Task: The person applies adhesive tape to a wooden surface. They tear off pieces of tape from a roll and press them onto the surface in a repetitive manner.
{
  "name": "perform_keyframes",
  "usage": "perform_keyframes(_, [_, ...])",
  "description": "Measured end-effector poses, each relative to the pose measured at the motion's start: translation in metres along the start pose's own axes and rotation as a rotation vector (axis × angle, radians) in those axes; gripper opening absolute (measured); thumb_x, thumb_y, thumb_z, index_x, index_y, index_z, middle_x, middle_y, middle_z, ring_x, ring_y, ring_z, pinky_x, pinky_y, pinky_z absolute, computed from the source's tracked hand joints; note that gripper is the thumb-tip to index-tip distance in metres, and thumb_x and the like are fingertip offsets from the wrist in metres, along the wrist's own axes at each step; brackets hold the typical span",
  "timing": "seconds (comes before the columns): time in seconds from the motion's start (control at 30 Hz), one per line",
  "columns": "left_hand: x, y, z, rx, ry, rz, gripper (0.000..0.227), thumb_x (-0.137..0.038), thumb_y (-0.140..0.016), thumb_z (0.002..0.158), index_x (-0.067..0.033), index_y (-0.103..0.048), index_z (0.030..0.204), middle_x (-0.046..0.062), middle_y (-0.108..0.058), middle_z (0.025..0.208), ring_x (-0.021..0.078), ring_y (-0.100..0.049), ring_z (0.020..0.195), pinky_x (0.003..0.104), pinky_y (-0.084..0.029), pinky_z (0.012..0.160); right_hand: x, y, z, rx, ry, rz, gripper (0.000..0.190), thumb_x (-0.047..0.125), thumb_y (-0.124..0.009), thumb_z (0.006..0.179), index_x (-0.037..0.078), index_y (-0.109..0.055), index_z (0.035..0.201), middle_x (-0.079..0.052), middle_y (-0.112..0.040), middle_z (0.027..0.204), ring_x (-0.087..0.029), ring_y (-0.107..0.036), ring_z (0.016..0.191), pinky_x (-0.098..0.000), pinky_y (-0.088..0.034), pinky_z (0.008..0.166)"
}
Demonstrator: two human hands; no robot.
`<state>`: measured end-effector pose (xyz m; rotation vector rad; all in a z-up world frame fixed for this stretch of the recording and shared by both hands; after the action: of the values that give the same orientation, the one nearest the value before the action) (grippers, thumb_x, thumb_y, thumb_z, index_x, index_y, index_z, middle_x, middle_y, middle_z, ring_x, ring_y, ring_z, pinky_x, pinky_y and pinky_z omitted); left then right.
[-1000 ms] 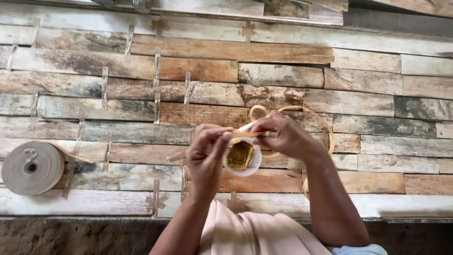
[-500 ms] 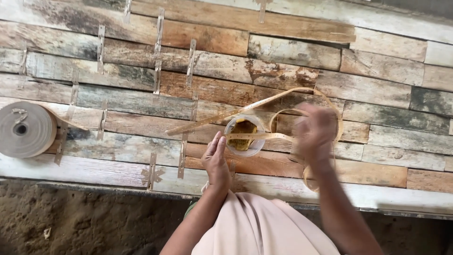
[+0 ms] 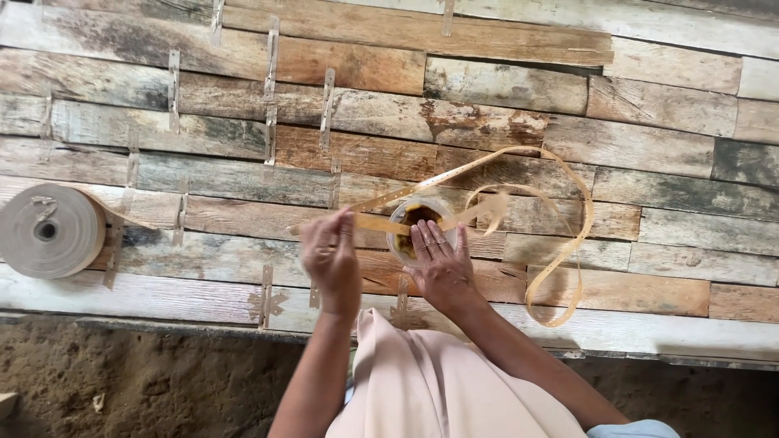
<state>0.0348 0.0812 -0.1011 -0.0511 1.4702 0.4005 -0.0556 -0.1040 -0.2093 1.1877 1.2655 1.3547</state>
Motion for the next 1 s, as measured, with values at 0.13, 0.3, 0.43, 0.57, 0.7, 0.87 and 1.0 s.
perform_keyframes(0.13, [-0.067,-0.005,0.030,0.202,-0.169,0.130,0.010,-0.015,-0.082,0.089,-0.0194,-0.082,0.099,-0.002,-0.071,0.087,0.0126,-0.059,0.082,0.027,-0.049,0.080,-0.002,0.046,0.018,0.100,-0.034,0.113,0.086,0.072,-0.047,0.093,0.008,-0.045,0.151,-0.016,-0.049,0.154,-0.029,-0.037,0.149,-0.0672,-0.001,0.123])
perform_keyframes(0.3, [-0.154,-0.048,0.034,0.560,-0.317,-0.086,0.018,-0.006,-0.078,0.088,-0.0145,-0.081,0.103,0.007,-0.071,0.086,0.0215,-0.064,0.081,0.033,-0.054,0.077,-0.063,0.154,0.048,-0.300,-0.114,0.403,0.030,0.045,-0.072,0.088,0.022,-0.075,0.108,-0.001,-0.066,0.128,-0.026,-0.060,0.127,-0.0429,-0.045,0.110])
perform_keyframes(0.43, [-0.206,-0.088,0.053,0.705,-0.416,-0.118,0.015,-0.011,-0.080,0.087,-0.0144,-0.079,0.102,0.004,-0.070,0.084,0.0220,-0.063,0.079,0.032,-0.054,0.077,-0.057,0.205,0.089,-0.168,-0.027,1.232,0.044,0.025,-0.083,0.084,0.011,-0.067,0.123,-0.008,-0.067,0.123,-0.027,-0.062,0.124,-0.0456,-0.045,0.111])
perform_keyframes(0.57, [-0.204,-0.134,0.102,0.783,-0.457,-0.103,0.041,-0.012,-0.076,0.090,-0.0152,-0.069,0.130,0.012,-0.071,0.088,0.0272,-0.060,0.085,0.042,-0.051,0.082,-0.080,0.174,0.112,-0.271,-0.136,1.513,0.010,0.008,-0.071,0.094,-0.002,-0.070,0.093,-0.012,-0.069,0.085,-0.021,-0.068,0.081,-0.0383,-0.057,0.078])
perform_keyframes(0.7, [-0.139,-0.195,0.167,0.788,-0.224,-0.013,0.044,-0.021,-0.077,0.089,-0.0158,-0.066,0.131,0.004,-0.072,0.092,0.0211,-0.054,0.089,0.038,-0.046,0.088,-0.106,0.107,0.142,-0.174,-0.527,1.839,0.016,0.007,-0.070,0.095,-0.003,-0.067,0.107,-0.011,-0.070,0.077,-0.020,-0.073,0.074,-0.0348,-0.060,0.072])
perform_keyframes(0.87, [0.005,-0.303,0.219,0.788,-0.250,0.137,0.012,-0.021,-0.076,0.088,-0.0205,-0.074,0.100,0.001,-0.073,0.090,0.0246,-0.060,0.089,0.037,-0.049,0.084,-0.136,0.016,0.188,-0.095,-0.875,1.821,0.019,0.013,-0.068,0.099,0.000,-0.063,0.110,-0.011,-0.070,0.080,-0.019,-0.072,0.073,-0.0375,-0.064,0.071])
perform_keyframes(1.0, [0.066,-0.359,0.237,0.768,-0.403,0.398,0.010,-0.030,-0.076,0.085,-0.0304,-0.073,0.094,-0.002,-0.065,0.106,0.0315,-0.059,0.099,0.046,-0.051,0.081,-0.157,-0.033,0.216,-0.091,-0.986,1.707,0.019,0.020,-0.068,0.100,0.001,-0.065,0.102,-0.012,-0.073,0.073,-0.021,-0.074,0.068,-0.0352,-0.063,0.065])
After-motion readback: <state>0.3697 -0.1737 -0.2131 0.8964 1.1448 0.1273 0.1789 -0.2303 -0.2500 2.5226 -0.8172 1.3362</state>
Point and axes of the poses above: each hand's wrist, its own z-axis towards the middle knuckle, its own y-axis out of the back of the hand, x = y × z, the point moved 10 cm from there along z, towards the middle knuckle
